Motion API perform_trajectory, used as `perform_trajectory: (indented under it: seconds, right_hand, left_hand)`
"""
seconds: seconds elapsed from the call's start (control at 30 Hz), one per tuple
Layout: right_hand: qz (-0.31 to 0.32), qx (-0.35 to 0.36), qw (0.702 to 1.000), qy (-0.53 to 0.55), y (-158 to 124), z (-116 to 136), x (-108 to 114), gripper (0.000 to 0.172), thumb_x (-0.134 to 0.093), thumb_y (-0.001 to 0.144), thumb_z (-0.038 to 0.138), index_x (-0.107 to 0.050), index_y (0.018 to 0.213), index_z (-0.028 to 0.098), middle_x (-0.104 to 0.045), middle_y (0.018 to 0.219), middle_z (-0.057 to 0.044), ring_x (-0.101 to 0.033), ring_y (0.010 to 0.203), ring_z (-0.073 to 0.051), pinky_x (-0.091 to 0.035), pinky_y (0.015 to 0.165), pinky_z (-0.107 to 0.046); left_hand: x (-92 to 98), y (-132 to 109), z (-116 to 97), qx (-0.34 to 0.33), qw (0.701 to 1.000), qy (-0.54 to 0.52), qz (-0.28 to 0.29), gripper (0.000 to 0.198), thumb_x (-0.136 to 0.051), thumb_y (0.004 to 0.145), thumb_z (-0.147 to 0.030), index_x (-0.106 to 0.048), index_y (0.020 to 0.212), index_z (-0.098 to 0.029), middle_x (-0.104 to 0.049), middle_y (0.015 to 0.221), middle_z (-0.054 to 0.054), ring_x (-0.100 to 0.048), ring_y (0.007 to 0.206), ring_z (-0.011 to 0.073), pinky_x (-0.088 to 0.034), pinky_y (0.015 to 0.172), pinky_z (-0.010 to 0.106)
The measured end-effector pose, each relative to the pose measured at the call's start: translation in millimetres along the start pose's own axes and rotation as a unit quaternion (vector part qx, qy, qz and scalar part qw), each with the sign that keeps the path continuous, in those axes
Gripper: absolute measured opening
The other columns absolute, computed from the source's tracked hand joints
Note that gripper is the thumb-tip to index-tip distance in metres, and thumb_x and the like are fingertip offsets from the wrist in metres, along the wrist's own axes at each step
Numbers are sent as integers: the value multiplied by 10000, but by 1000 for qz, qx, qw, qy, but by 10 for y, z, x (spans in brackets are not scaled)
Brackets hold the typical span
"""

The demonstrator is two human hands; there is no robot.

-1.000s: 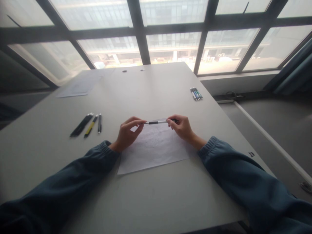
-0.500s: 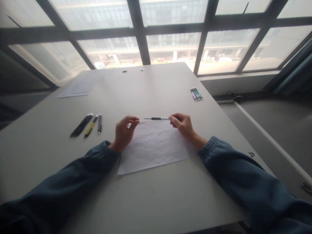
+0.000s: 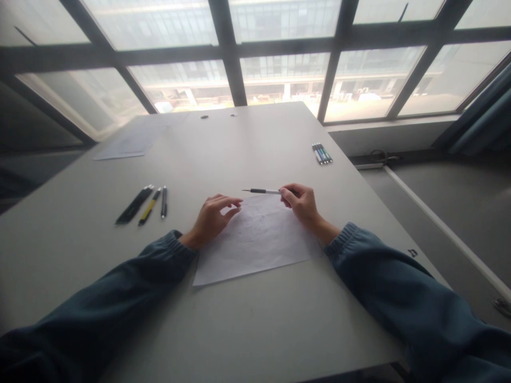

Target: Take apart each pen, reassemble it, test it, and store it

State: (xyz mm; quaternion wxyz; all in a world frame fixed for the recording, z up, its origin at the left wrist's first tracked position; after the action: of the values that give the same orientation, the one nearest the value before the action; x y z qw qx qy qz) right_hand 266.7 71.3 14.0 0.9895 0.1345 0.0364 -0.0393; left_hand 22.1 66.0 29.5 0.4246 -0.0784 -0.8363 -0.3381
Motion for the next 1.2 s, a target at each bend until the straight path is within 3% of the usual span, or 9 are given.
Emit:
perform_trajectory:
  seconds: [0.27,0.43,0.6,0.9,1.2]
  right_hand:
    - [6,1,1000,-27,0,26,-9,206,-714,798,360,-723,781,155,-617,592,1,-495,515,-103,-383,481,-245]
    - [15,5,999,-32,6,-11,-8,220,-717,800,377,-722,795,158,-621,602,-2,-498,520,-108,-391,485,-247]
    - [37,27,994,-99,-9,-3,-45,230,-694,824,374,-728,784,150,-636,610,-13,-519,528,-113,-392,492,-244]
    - [70,52,986,-139,-50,40,-132,207,-676,837,346,-736,798,152,-667,631,-19,-552,543,-120,-424,515,-242]
    - [84,67,982,-152,-89,86,-172,184,-676,837,334,-746,820,164,-690,690,-27,-578,583,-132,-453,546,-256]
  left_hand:
    - [-35,-2,-4,6,1000,-4,22,258,-681,872,-176,-709,1120,-236,-773,956,23,-681,881,197,-497,890,386]
    - [9,11,-51,-8,1000,5,6,147,-704,865,-264,-686,1000,-211,-722,951,37,-646,860,201,-505,842,377]
    - [87,23,-64,-5,999,-2,-32,264,-762,840,-342,-656,1040,-205,-688,938,42,-621,910,222,-503,848,386]
    - [165,12,-233,-85,993,-51,-60,203,-737,872,-349,-726,1038,-233,-722,973,55,-629,910,204,-526,853,374]
    - [190,17,-309,-102,990,-69,-62,139,-718,889,-320,-740,996,-234,-739,929,57,-643,870,193,-540,821,362]
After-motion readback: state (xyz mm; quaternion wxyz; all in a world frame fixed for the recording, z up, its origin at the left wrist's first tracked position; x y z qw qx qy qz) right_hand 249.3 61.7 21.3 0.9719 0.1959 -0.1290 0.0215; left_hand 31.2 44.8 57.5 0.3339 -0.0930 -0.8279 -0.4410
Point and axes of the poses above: each hand's wrist, its own y-axis towards the middle knuckle, its own x-axis out of the back of the hand, z = x × y, the point moved 9 cm from there along y, towards the middle knuckle
